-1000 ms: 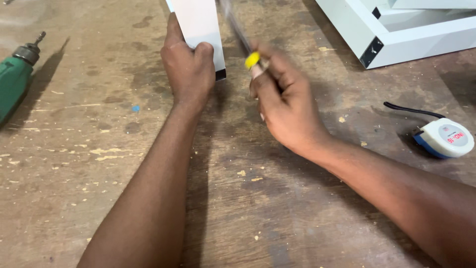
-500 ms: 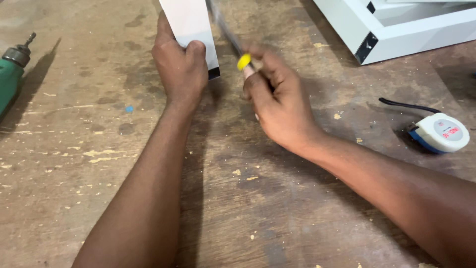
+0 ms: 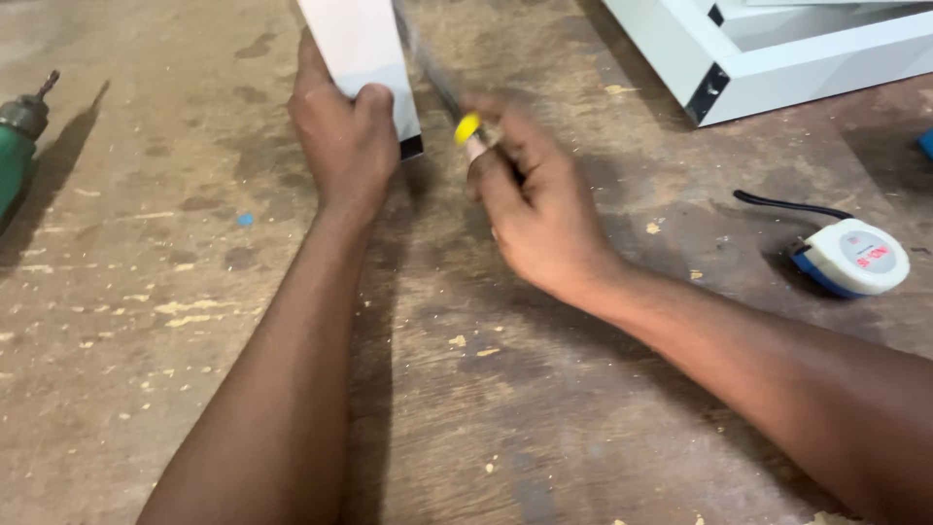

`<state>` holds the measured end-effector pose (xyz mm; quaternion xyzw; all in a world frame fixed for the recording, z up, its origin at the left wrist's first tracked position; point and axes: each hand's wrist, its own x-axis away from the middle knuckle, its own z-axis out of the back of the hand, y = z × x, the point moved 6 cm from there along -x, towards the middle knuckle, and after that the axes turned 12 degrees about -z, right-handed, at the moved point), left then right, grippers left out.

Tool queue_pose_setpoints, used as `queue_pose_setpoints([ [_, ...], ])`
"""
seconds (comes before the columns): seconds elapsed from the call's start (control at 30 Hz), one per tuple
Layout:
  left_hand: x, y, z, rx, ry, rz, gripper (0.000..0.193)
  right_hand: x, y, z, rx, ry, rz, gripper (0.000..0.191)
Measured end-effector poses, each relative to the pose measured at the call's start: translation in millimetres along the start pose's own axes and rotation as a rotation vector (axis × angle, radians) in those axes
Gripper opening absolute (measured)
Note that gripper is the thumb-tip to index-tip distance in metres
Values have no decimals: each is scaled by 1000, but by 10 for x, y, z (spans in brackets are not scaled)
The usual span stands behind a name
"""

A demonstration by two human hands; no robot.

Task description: The person measures the dimensions of a white rectangular frame using a tape measure and marks the corners with a pen. They then use a utility knife to carefully cut and trim the black corner caps on the frame pieces.

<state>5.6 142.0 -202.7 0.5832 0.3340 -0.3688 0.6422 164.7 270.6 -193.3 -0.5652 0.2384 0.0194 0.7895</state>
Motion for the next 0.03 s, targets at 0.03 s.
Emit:
queue_pose_setpoints([
  [0.03, -197, -1, -261, 11, -6, -3, 57, 19, -31, -15, 32, 9, 60, 45],
])
